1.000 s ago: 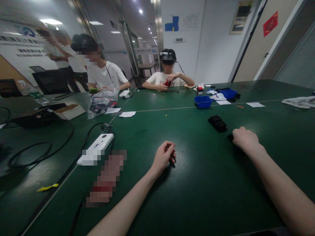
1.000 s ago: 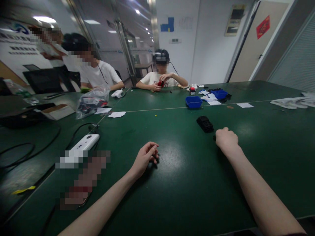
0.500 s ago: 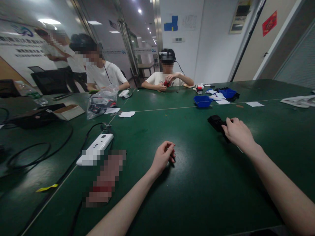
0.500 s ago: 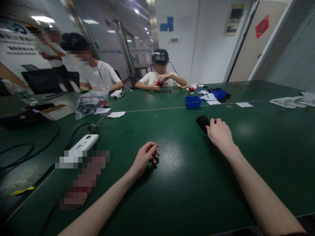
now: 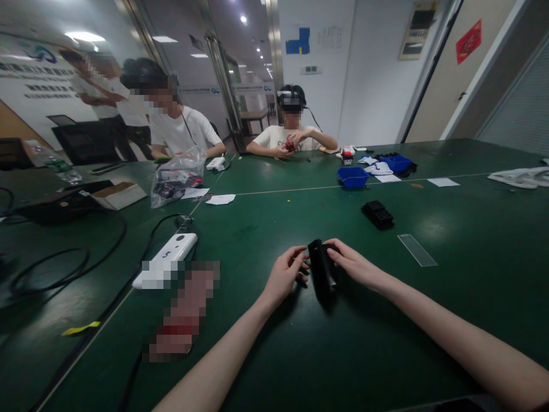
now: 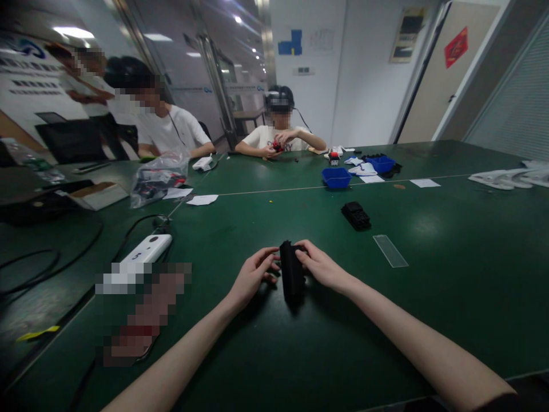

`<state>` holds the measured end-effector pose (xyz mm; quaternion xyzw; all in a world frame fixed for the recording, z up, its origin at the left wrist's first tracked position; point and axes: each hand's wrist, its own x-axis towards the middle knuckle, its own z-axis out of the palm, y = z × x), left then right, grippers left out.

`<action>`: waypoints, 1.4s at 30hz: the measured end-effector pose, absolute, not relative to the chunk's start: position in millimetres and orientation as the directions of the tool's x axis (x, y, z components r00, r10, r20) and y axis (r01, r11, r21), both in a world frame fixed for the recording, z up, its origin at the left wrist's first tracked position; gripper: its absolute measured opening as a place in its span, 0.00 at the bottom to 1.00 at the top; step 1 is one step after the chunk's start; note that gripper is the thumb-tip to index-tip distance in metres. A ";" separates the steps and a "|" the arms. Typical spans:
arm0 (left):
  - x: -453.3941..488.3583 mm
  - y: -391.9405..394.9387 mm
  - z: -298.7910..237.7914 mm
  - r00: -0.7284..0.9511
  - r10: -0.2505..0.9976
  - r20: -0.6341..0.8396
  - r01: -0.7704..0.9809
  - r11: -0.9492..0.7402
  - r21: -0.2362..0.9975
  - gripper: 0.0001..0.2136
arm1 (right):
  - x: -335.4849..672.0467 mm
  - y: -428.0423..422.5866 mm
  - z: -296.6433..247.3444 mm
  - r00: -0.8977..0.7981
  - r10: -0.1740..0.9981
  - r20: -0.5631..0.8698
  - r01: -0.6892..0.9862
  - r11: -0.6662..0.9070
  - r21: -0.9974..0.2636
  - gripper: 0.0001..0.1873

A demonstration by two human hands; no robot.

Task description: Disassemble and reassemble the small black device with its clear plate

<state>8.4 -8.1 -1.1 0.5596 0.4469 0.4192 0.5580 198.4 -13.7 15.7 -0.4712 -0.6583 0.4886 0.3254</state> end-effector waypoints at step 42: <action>6.6 -8.9 -1.8 0.227 0.974 -0.024 0.158 -0.012 0.987 0.08 | 274.2 12.7 38.1 0.156 0.980 0.122 0.978 -0.170 0.121 0.15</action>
